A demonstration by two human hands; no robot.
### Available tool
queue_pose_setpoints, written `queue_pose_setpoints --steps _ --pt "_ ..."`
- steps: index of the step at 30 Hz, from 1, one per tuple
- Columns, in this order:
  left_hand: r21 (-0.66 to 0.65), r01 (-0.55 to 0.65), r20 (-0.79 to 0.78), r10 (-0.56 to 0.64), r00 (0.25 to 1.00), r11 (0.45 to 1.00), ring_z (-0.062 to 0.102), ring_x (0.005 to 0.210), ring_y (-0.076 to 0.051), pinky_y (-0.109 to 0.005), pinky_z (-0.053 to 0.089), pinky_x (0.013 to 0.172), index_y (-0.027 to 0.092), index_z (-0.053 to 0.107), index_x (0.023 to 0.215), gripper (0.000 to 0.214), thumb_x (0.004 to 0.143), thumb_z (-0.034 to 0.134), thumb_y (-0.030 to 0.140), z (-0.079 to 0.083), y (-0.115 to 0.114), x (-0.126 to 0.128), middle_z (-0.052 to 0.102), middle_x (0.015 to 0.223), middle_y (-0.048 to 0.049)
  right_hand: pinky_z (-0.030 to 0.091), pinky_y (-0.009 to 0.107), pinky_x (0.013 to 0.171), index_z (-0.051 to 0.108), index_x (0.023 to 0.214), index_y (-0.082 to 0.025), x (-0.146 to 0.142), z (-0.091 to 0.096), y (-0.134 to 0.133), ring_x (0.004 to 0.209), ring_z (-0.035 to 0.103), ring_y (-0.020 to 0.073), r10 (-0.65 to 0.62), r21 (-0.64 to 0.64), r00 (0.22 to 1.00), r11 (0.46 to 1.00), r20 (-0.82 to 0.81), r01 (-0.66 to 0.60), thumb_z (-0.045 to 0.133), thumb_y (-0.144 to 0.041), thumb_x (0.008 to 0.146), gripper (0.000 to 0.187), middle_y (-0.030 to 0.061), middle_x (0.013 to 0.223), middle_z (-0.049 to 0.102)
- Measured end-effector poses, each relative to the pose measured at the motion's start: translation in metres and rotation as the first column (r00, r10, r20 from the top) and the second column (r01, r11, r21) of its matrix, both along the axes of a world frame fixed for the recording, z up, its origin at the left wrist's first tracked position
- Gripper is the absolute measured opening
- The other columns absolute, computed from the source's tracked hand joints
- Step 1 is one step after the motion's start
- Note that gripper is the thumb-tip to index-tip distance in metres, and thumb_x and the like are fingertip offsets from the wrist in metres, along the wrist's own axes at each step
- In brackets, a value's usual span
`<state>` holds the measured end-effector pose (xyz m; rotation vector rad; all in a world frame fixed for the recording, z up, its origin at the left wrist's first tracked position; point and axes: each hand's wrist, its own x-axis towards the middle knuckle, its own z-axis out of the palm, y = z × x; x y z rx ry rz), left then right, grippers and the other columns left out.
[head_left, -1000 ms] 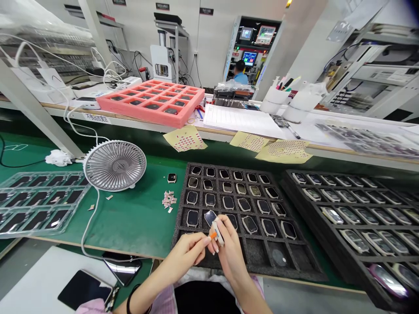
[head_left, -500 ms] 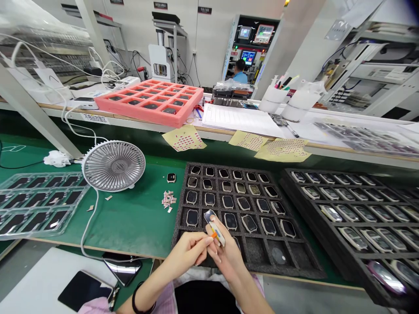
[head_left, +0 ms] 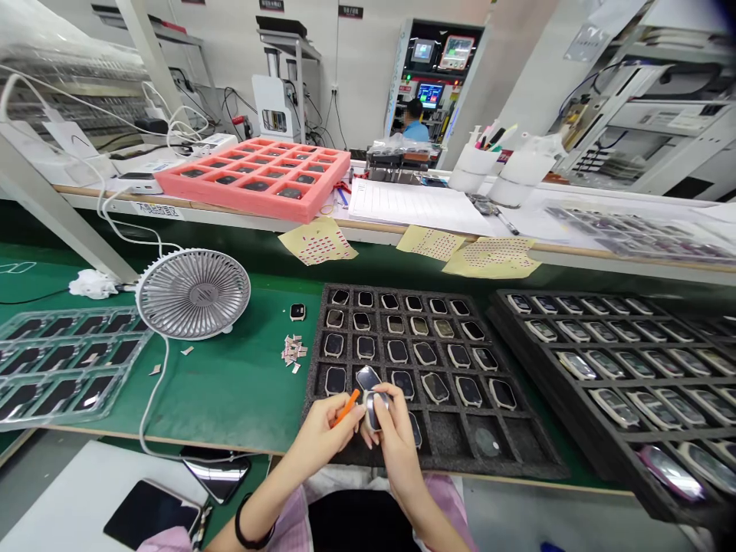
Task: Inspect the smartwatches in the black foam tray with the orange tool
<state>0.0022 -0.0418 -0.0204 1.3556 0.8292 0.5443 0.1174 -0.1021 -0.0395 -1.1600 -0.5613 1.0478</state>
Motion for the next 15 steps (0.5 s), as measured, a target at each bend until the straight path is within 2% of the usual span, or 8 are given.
queue_pose_setpoints --steps 2,3,5,7,8,10,13,15 --pt "0.014 -0.058 -0.035 0.059 0.998 0.998 0.025 0.039 -0.005 -0.018 0.021 0.040 0.019 0.037 0.061 0.046 0.078 0.052 0.060 0.002 0.011 -0.012 0.031 0.045 0.0095 0.038 0.023 0.047 0.049 0.097 -0.026 0.008 -0.003 -0.005 0.048 0.043 0.0096 -0.114 0.032 0.978 0.993 0.175 0.110 0.048 -0.047 0.089 0.023 -0.0060 0.065 0.047" --pt "0.063 -0.106 -0.069 0.110 0.991 0.992 0.025 0.040 -0.005 -0.019 0.021 0.041 0.020 0.037 0.061 0.045 0.079 0.051 0.059 0.003 0.018 -0.020 0.031 0.046 0.0093 0.041 0.026 0.053 0.051 0.098 -0.026 0.011 -0.004 -0.008 0.054 0.049 0.0117 -0.147 0.041 0.945 0.989 0.292 0.142 0.047 -0.044 0.091 0.020 -0.0038 0.070 0.052" --pt "0.243 -0.203 -0.175 0.249 0.953 0.948 0.029 0.043 -0.007 -0.019 0.023 0.043 0.020 0.035 0.059 0.044 0.079 0.050 0.057 0.003 0.036 -0.036 0.031 0.048 0.0079 0.044 0.031 0.068 0.055 0.099 -0.025 0.015 -0.007 -0.013 0.074 0.057 0.0173 -0.103 0.033 0.831 0.994 0.547 0.101 0.048 -0.036 0.091 0.015 0.0018 0.083 0.060" --pt "0.455 -0.217 -0.307 0.380 0.873 0.864 0.033 0.047 -0.009 -0.020 0.024 0.047 0.021 0.032 0.056 0.043 0.080 0.049 0.052 0.000 0.055 -0.049 0.031 0.050 0.0063 0.042 0.036 0.077 0.060 0.098 -0.025 0.015 -0.011 -0.017 0.086 0.057 0.0214 0.026 -0.010 0.668 1.000 0.743 -0.028 0.051 -0.028 0.090 0.012 0.0045 0.091 0.064" --pt "0.514 -0.192 -0.362 0.414 0.835 0.836 0.035 0.048 -0.010 -0.021 0.025 0.048 0.021 0.033 0.057 0.041 0.081 0.048 0.051 -0.001 0.062 -0.053 0.033 0.050 0.0057 0.042 0.037 0.078 0.061 0.097 -0.026 0.014 -0.013 -0.019 0.088 0.057 0.0223 0.080 -0.036 0.584 0.996 0.808 -0.086 0.050 -0.025 0.090 0.013 0.0047 0.091 0.064" --pt "0.561 -0.140 -0.466 0.451 0.761 0.816 0.041 0.048 -0.013 -0.022 0.029 0.050 0.022 0.037 0.062 0.034 0.082 0.046 0.048 -0.004 0.072 -0.057 0.040 0.052 0.0045 0.041 0.037 0.078 0.062 0.100 -0.026 0.013 -0.014 -0.022 0.088 0.057 0.0230 0.109 -0.059 0.438 0.990 0.893 -0.128 0.050 -0.023 0.090 0.016 0.0056 0.092 0.063" --pt "0.548 -0.107 -0.537 0.447 0.715 0.830 0.054 0.055 -0.019 -0.025 0.036 0.055 0.022 0.044 0.075 0.025 0.086 0.039 0.044 -0.004 0.070 -0.051 0.056 0.063 -0.0002 0.041 0.038 0.078 0.059 0.103 -0.024 0.022 -0.014 -0.030 0.090 0.056 0.0242 0.013 -0.008 0.295 1.000 0.955 -0.020 0.049 -0.026 0.091 0.016 0.0083 0.097 0.060" --pt "0.546 -0.070 -0.513 0.400 0.760 0.835 0.060 0.065 -0.021 -0.027 0.040 0.061 0.021 0.047 0.081 0.025 0.089 0.033 0.040 -0.001 0.062 -0.042 0.062 0.073 -0.0040 0.040 0.038 0.076 0.057 0.101 -0.021 0.032 -0.013 -0.036 0.087 0.055 0.0250 -0.036 0.014 0.227 0.995 0.973 0.097 0.048 -0.028 0.091 0.015 0.0094 0.094 0.060"
